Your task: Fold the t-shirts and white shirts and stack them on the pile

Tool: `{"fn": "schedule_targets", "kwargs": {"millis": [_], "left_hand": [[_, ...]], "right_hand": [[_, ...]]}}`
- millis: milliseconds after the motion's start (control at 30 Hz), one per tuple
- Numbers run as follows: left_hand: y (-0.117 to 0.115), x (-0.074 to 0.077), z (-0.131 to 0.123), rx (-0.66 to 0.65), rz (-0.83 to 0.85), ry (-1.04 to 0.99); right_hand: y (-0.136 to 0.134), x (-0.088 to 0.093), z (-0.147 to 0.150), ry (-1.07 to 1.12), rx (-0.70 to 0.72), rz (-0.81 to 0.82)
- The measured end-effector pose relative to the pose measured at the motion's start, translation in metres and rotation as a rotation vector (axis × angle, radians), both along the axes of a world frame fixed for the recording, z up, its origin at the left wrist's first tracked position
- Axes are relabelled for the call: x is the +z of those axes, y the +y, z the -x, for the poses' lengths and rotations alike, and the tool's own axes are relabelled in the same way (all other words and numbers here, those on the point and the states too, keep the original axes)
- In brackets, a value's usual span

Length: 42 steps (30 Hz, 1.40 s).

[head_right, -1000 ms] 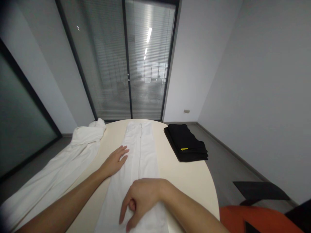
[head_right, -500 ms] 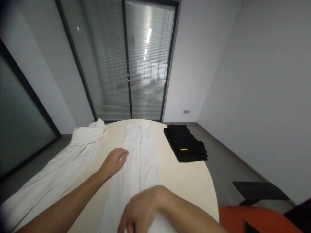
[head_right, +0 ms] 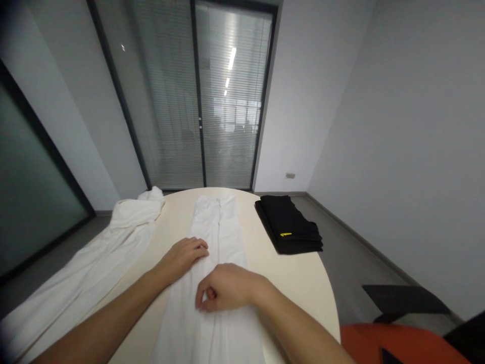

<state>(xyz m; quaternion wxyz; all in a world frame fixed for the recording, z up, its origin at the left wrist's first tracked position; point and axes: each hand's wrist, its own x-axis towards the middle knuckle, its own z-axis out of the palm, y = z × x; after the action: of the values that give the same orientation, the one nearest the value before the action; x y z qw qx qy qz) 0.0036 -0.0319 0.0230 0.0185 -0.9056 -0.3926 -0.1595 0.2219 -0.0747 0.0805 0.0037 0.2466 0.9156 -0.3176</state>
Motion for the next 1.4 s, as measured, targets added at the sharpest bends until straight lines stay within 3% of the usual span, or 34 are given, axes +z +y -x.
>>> {"fn": "schedule_targets", "kwargs": {"millis": [367,767,967,1400], "left_hand": [[0.001,-0.004,-0.003,0.094,0.018,-0.1],[-0.002,0.0,-0.007,0.142,0.019,-0.19],[-0.002,-0.001,-0.011,0.14,0.007,-0.194],[-0.002,-0.022,-0.003,0.064,0.137,-0.287]], "right_hand": [[0.013,-0.006,-0.008,-0.019,-0.118,-0.132],[0.013,-0.017,0.004,0.076,-0.055,-0.24],[0.019,-0.013,-0.005,0.074,-0.023,-0.224],[0.019,-0.022,-0.006,0.098,0.095,-0.094]]}}
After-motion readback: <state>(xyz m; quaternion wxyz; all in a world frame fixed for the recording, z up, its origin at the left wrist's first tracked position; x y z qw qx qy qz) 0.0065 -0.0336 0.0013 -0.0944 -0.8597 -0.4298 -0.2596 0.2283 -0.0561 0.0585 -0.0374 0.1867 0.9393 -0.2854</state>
